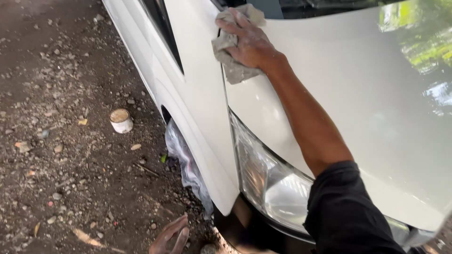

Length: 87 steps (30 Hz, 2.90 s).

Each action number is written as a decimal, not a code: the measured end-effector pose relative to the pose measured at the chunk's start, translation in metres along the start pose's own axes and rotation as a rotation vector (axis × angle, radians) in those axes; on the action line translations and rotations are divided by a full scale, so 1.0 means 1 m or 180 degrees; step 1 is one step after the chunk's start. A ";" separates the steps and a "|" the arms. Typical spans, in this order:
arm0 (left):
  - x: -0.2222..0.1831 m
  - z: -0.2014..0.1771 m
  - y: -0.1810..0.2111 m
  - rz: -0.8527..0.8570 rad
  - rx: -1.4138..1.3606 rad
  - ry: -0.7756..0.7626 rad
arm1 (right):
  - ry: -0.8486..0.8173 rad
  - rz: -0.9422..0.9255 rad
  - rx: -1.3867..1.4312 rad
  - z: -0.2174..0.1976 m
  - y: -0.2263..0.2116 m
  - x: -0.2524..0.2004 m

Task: Sanding the hood and front body of a white vehicle using sandpaper and water.

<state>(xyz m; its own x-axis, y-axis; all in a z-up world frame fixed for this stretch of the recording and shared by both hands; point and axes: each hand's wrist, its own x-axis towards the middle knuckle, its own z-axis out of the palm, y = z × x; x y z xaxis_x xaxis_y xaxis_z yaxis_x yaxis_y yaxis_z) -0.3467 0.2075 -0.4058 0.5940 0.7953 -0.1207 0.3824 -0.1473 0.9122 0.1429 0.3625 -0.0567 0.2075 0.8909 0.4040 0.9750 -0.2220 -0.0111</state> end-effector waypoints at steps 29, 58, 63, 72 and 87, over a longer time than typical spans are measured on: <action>-0.183 0.243 0.240 0.0840 -0.1662 -0.2088 | 0.1988 0.0826 0.1487 -0.104 0.061 -0.634; 0.139 0.170 0.337 0.2988 0.0255 0.2439 | 0.0925 0.2079 0.2554 -0.125 0.055 -0.682; 0.026 0.309 0.335 0.2926 0.1544 0.2345 | 0.0816 0.1720 0.2705 -0.155 0.082 -0.730; -0.080 0.527 0.355 0.3856 0.1448 0.1667 | 0.0981 0.2491 0.2646 -0.206 0.108 -0.897; -0.057 0.649 0.339 0.4888 0.3231 -0.0160 | 0.1345 0.3168 0.2521 -0.193 0.098 -0.959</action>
<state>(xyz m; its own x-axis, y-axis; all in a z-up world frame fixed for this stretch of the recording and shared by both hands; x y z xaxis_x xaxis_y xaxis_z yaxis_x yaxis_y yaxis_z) 0.2079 -0.2693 -0.3440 0.8008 -0.3801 0.4629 -0.2352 -0.9103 -0.3405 0.0238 -0.5899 -0.2685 0.9508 0.2637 0.1626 0.2377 -0.2843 -0.9288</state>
